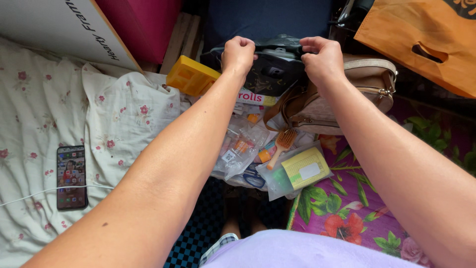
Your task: The person unpacks a small white box, removes a phone case, and places it into a handbag. They then sort through various personal items on a bed, including cotton rolls, a hairbrush, scissors, and small cosmetic containers, moving them around and placing some into the bag.
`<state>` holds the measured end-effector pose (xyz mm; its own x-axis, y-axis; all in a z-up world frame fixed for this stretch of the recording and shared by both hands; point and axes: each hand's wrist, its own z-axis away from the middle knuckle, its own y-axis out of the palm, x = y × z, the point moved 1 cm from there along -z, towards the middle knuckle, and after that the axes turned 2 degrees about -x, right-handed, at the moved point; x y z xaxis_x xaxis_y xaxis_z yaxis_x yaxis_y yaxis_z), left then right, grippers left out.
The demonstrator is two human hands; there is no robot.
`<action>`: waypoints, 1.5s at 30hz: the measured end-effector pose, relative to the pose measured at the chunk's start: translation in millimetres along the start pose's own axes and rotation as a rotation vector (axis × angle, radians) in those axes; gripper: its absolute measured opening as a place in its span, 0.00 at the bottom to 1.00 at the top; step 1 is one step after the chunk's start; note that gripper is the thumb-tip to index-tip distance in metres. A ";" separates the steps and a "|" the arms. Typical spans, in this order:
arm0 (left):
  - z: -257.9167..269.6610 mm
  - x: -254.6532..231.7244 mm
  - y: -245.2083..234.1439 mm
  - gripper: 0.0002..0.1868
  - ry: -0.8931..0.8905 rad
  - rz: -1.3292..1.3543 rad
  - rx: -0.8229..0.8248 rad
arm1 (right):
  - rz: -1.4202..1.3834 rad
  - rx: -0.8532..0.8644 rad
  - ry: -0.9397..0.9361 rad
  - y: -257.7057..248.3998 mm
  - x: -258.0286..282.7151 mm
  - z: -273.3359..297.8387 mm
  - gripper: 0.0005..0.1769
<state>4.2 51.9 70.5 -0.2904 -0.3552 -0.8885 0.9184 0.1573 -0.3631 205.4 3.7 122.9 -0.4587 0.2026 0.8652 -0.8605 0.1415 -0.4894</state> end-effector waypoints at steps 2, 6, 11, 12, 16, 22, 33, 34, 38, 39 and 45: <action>0.4 -3.1 1.2 0.11 0.020 0.072 0.029 | 0.029 -0.012 -0.038 -1.6 0.0 -2.5 0.24; 4.3 -11.9 1.9 0.19 0.035 0.036 0.070 | 0.030 -0.036 -0.099 -3.1 0.6 -5.4 0.26; 10.9 -23.2 3.2 0.25 0.097 -0.039 0.042 | -0.013 -0.042 -0.059 -6.1 6.5 -4.5 0.25; 12.2 -24.9 3.3 0.27 0.106 -0.047 0.029 | -0.025 -0.039 -0.054 -6.5 8.2 -4.0 0.25; 17.9 -21.3 3.5 0.32 0.021 -0.012 -0.030 | -0.125 0.015 -0.060 -3.6 11.2 0.8 0.20; 29.3 43.9 1.0 0.27 -0.063 -0.022 -0.170 | -0.113 0.308 0.115 16.9 -0.9 21.0 0.15; 87.6 239.4 -34.1 0.28 -0.515 -0.375 0.000 | 0.156 0.556 0.332 63.2 -52.9 106.1 0.29; 89.6 249.2 -36.9 0.29 -0.542 -0.423 0.015 | 0.125 0.555 0.390 64.1 -55.6 110.5 0.29; 101.3 285.2 -47.6 0.40 -0.658 -0.379 -0.079 | 0.097 0.552 0.454 66.7 -68.6 119.2 0.29; 100.6 291.2 -47.8 0.43 -0.656 -0.372 -0.099 | 0.113 0.550 0.426 68.1 -72.0 118.6 0.29; 93.4 326.0 -51.9 0.41 -1.133 0.170 -0.188 | 0.040 0.516 0.467 84.5 -95.9 122.8 0.26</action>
<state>-113.1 -158.1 -174.1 0.3272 -0.9227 -0.2039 0.8404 0.3828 -0.3837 149.4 -122.8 12.0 -0.4486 0.6100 0.6532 -0.8933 -0.3296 -0.3056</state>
